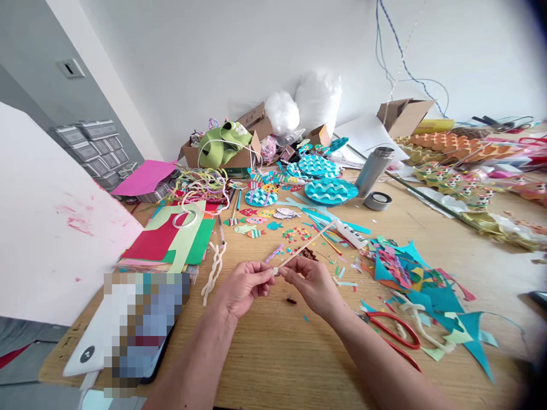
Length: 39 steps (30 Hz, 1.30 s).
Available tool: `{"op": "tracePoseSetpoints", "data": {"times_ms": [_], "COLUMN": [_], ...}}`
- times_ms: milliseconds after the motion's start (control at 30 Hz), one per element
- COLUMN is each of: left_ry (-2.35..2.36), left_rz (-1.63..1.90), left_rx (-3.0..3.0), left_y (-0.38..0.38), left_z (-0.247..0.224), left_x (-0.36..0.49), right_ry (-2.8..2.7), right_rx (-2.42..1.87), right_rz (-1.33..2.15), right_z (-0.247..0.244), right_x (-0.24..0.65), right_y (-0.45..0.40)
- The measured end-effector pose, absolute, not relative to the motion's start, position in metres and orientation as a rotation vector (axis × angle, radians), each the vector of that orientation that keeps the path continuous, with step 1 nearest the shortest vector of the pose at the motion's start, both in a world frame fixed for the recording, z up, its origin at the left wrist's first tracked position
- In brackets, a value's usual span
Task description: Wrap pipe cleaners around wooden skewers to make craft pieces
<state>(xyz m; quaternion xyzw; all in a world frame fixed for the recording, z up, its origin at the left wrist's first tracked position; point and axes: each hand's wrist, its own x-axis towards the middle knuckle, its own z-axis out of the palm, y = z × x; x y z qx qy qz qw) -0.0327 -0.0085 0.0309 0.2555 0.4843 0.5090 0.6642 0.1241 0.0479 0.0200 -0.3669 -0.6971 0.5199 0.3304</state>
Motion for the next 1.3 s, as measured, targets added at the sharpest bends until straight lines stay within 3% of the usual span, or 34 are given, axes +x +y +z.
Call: {"op": "tracePoseSetpoints", "data": {"times_ms": [200,367,567,933,1300], "left_ry": [1.219,1.552,1.763,1.762,1.502], "left_rz": [1.166,1.22,1.273,1.309,1.207], "left_rx": [0.774,1.304,1.726,1.578,1.12], "left_y": [-0.009,-0.01,-0.013,-0.01,-0.01], "left_z": [0.031,0.027,0.029,0.023,0.031], "left_x": [-0.029,-0.02,-0.016,-0.019,-0.02], "right_ry": [-1.827,-1.794,-1.726,-1.437,-1.702], "right_rx": [-0.985,-0.989,-0.929,-0.851,-0.873], "right_rz": [1.313,1.34,1.562,1.898,1.569], "right_z": [0.019,0.016,0.024,0.018,0.022], "right_x": [0.125,0.123,0.124,0.127,0.126], "right_y": [0.048,0.049,0.049,0.054,0.051]}}
